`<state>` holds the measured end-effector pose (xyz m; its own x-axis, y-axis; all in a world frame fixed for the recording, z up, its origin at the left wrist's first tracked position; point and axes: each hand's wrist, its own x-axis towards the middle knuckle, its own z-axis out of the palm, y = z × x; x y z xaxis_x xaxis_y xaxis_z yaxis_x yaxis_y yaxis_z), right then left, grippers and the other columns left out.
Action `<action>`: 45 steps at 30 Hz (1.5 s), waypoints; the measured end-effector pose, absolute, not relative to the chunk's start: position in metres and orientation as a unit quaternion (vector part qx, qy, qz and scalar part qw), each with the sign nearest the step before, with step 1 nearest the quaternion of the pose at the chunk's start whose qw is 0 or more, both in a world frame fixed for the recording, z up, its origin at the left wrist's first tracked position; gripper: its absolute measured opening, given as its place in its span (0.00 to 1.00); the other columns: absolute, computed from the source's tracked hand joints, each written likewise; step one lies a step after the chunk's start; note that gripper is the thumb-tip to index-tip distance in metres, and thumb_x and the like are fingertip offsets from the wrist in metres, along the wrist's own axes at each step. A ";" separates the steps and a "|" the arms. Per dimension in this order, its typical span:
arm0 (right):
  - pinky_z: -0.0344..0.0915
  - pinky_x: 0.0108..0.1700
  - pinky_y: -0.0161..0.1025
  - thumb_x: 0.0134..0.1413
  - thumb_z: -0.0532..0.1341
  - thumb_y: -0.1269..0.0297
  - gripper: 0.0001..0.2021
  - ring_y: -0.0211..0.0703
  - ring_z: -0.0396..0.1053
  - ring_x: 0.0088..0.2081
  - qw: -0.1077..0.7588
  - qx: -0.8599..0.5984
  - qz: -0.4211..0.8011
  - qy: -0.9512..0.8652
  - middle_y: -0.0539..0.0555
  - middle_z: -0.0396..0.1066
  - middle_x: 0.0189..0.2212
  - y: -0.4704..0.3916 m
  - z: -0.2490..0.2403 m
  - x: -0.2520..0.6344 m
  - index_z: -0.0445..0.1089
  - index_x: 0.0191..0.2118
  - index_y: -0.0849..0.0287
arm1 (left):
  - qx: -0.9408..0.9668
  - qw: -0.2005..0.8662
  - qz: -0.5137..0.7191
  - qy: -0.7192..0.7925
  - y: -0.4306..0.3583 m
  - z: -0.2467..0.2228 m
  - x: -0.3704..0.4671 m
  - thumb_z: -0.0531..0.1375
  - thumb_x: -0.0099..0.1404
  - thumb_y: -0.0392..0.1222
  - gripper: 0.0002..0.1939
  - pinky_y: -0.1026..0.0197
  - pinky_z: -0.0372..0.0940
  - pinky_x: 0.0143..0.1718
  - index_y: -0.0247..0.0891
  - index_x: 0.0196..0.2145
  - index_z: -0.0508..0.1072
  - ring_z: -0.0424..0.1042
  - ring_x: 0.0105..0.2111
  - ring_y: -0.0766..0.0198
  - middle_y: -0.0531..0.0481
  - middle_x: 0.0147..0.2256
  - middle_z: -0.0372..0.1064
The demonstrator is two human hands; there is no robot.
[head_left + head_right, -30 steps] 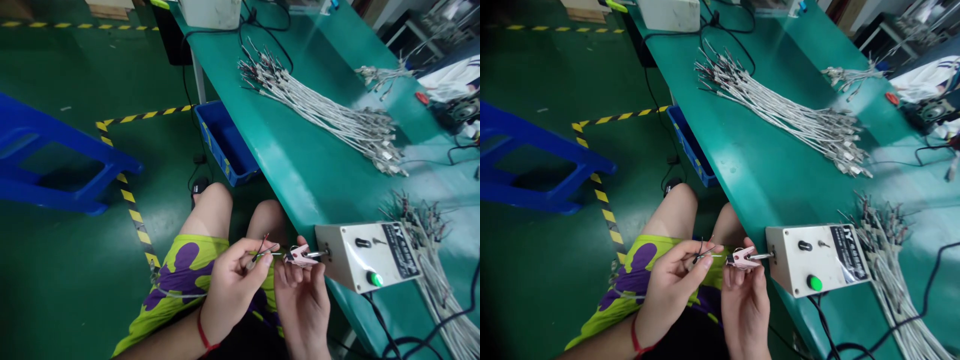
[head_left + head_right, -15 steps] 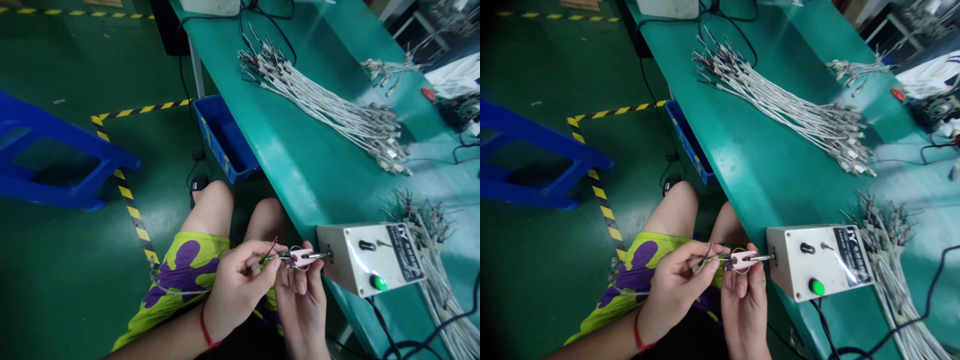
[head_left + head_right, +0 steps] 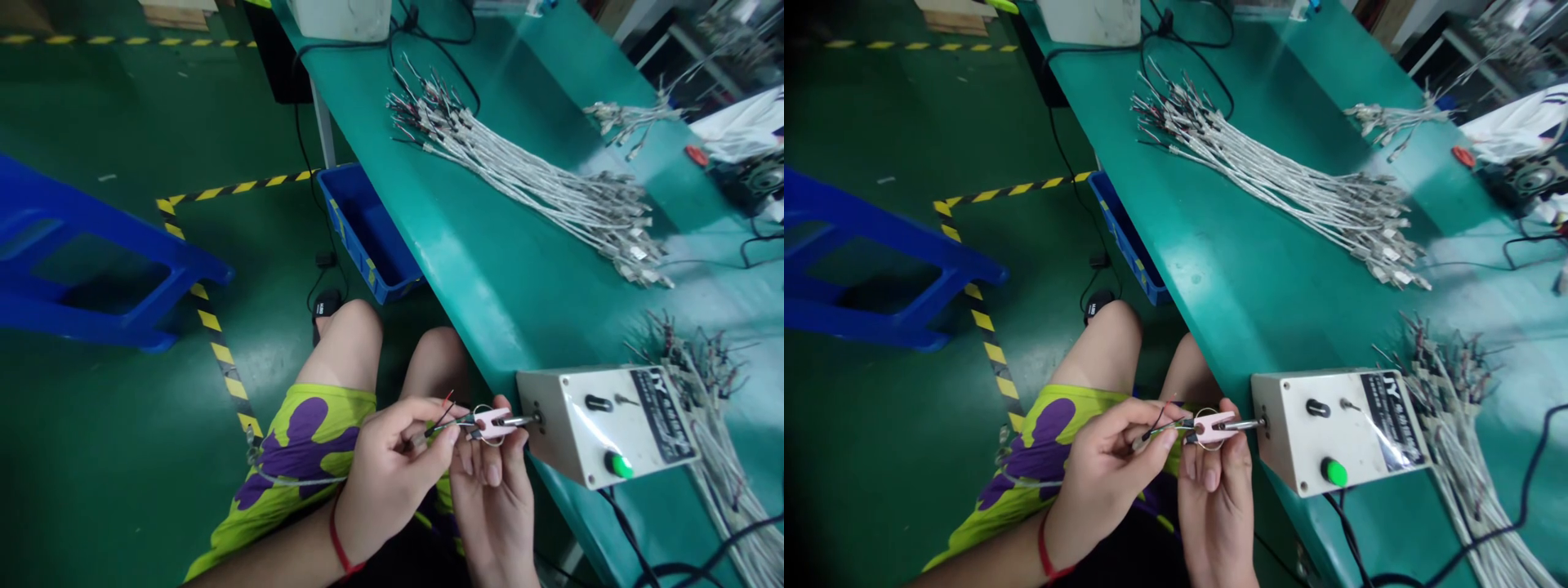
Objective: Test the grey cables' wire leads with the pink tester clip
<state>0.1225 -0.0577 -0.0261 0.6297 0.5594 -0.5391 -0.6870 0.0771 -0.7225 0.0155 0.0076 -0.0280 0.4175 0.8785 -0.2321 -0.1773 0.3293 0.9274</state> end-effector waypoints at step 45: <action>0.59 0.31 0.36 0.58 0.73 0.55 0.11 0.36 0.59 0.26 0.660 -0.610 0.427 -0.095 0.47 0.65 0.23 -0.123 -0.026 0.105 0.82 0.44 0.52 | 0.495 0.654 0.414 0.394 -0.013 -0.025 -0.010 0.68 0.71 0.35 0.04 0.66 0.76 0.48 0.43 0.41 0.83 0.83 0.45 0.60 0.50 0.44 0.85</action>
